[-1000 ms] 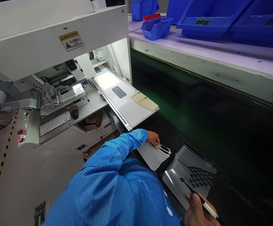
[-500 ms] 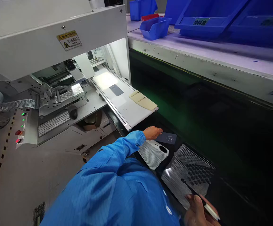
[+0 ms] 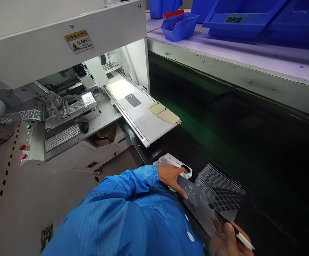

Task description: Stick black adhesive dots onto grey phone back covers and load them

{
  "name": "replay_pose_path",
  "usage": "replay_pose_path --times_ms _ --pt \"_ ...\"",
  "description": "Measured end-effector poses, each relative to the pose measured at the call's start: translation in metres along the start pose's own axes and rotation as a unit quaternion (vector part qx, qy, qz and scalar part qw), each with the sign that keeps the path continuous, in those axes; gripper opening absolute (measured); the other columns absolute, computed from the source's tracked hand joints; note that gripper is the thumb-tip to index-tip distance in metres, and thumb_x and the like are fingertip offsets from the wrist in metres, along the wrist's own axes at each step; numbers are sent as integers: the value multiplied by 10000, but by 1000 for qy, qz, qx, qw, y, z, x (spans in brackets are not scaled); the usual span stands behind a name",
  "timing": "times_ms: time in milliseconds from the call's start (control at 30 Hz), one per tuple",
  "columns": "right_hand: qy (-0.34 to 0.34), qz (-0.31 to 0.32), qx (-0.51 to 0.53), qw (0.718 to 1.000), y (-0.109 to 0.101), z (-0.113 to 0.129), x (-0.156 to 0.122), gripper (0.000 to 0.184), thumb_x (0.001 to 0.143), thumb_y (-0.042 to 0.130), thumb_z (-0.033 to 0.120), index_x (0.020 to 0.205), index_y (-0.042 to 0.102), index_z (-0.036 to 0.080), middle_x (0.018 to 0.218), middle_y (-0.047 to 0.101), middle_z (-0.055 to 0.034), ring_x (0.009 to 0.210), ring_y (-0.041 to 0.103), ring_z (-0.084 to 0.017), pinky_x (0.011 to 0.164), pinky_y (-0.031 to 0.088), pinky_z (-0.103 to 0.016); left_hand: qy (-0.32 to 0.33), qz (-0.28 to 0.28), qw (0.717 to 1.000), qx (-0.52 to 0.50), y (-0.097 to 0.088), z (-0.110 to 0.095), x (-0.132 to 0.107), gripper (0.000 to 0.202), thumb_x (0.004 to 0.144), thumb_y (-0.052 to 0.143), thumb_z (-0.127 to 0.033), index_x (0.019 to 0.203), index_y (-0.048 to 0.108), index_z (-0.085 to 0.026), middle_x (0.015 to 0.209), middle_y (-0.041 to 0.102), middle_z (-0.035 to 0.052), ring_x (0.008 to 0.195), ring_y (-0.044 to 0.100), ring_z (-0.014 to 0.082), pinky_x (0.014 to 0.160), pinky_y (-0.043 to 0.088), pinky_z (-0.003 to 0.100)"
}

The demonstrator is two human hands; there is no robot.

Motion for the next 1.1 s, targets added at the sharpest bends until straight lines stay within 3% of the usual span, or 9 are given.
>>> replay_pose_path --times_ms 133,333,500,633,700,800,900,1000,1100 --pt "7 31 -7 999 -3 -2 1 289 666 904 350 770 700 174 695 698 -4 713 735 -221 743 682 -457 16 58 998 6 -1 -8 -10 1213 538 807 -761 1500 300 -223 1420 531 169 1264 560 408 1092 386 526" --pt "30 36 6 999 -6 -5 3 347 609 932 374 759 699 165 675 691 -1 671 728 -212 700 687 -447 64 56 995 43 -3 -16 -11 999 591 790 -740 1363 429 -220 1309 575 128 1133 635 357 1034 442 493" --pt "31 39 -14 999 -10 0 1 303 657 906 360 780 702 171 719 709 -15 711 731 -214 661 686 -424 119 -78 982 127 -18 -4 -3 847 643 781 -719 1238 554 -160 1200 606 145 1002 661 307 858 513 406" --pt "49 32 -5 998 -11 3 3 320 626 922 373 759 705 178 665 694 -3 685 730 -201 631 678 -356 118 -205 956 173 -45 11 -3 852 662 769 -719 1249 575 -133 1162 616 159 1046 623 313 898 472 424" --pt "45 42 3 998 -11 4 6 333 615 926 384 749 702 176 645 685 1 641 721 -196 598 671 -343 119 -225 951 178 -51 15 -5 854 678 762 -715 1276 569 -138 1175 613 162 1056 614 310 924 455 434" --pt "35 69 12 997 -9 3 9 308 646 908 370 766 699 178 665 690 -1 646 721 -196 605 671 -360 146 -192 956 168 -44 14 -5 856 690 767 -698 1313 557 -149 1188 615 156 1048 625 298 930 458 428" --pt "46 70 31 996 -3 2 8 296 643 905 345 775 698 180 708 709 -5 717 737 -206 666 671 -382 183 -155 957 161 -25 10 -2 887 677 787 -679 1352 544 -157 1194 631 151 1085 627 309 1013 434 463" --pt "47 41 38 997 3 1 3 337 603 915 374 764 691 183 714 711 8 741 741 -204 710 657 -388 198 -135 958 155 -6 4 -3 891 684 784 -674 1382 544 -175 1233 634 156 1160 603 328 1173 257 575" --pt "58 35 20 997 4 -2 1 365 590 909 405 763 681 179 733 717 -1 814 751 -228 789 631 -420 207 -121 959 149 4 -3 -7 813 730 766 -654 1386 572 -214 1276 625 143 1208 578 316 1214 70 637"
Point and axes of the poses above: each hand's wrist, its own x-axis towards the middle knuckle, its own y-axis out of the palm, z = x × y, the point moved 1 cm from there along x, towards the middle knuckle
